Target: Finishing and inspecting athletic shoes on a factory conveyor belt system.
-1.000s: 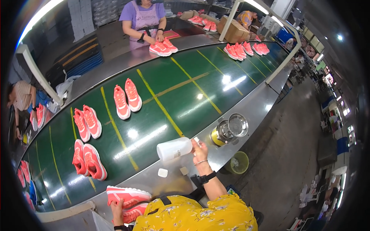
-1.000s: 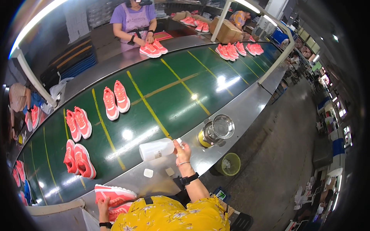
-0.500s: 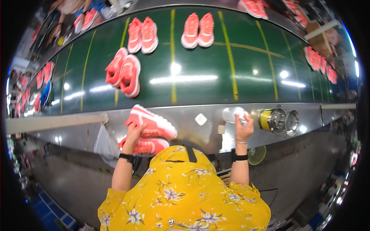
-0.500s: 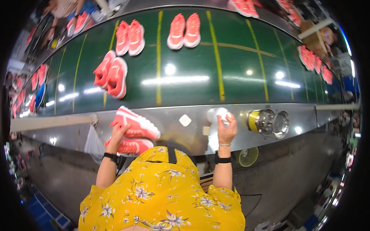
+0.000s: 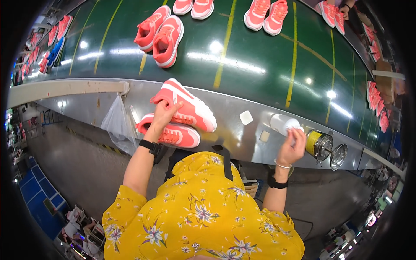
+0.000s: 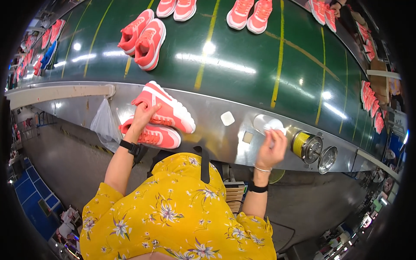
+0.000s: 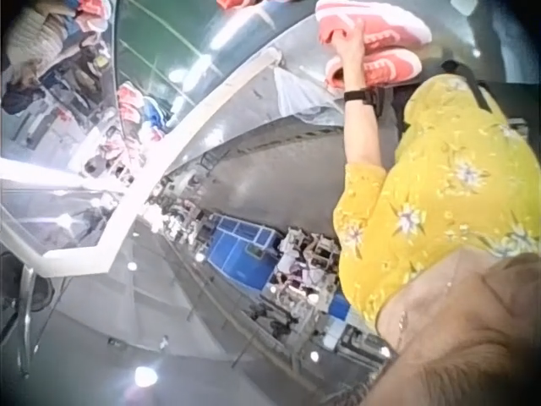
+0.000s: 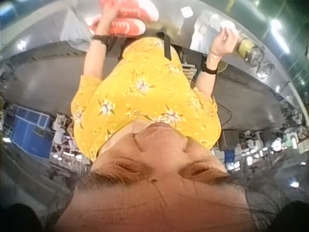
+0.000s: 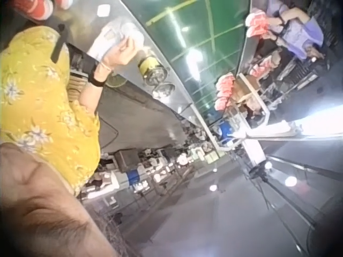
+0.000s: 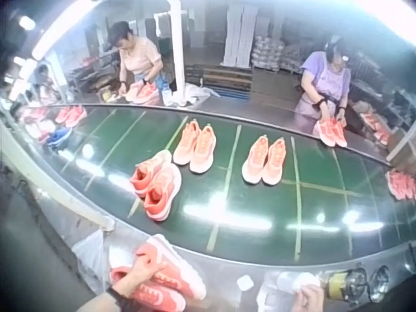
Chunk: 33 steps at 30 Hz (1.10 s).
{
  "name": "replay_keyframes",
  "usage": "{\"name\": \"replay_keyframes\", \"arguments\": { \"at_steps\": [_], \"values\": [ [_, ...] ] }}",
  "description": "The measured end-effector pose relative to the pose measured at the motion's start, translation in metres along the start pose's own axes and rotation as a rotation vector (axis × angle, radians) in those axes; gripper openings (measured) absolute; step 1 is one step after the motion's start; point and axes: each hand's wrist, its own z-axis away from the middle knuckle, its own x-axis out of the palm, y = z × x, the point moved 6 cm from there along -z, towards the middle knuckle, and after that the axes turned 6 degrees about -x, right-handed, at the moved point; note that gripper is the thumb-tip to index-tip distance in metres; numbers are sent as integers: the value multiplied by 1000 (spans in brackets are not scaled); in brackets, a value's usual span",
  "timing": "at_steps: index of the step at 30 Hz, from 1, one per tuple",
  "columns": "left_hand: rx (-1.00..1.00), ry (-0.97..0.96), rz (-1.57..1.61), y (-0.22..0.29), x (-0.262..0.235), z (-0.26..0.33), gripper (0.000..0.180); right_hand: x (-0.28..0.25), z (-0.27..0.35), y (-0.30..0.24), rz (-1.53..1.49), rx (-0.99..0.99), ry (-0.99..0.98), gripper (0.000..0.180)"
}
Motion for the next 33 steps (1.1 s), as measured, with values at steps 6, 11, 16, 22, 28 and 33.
{"name": "replay_keyframes", "arguments": {
  "at_steps": [6,11,16,22,28,33],
  "values": [
    [-32,33,46,-1,4,-3,30,145,35,-83,-650,120,-367,15],
    [-60,19,63,-8,3,-5,29,196,40,-118,-691,25,-441,16],
    [-92,32,172,-9,3,0,29,184,65,-106,-650,1,-491,18],
    [-101,24,95,-2,5,0,30,204,45,-124,-664,-17,-444,16],
    [-45,50,197,-12,5,-3,28,190,54,-126,-600,-170,-502,18],
    [-103,41,153,-6,7,-2,29,215,40,-138,-595,-207,-460,18]
  ]
}}
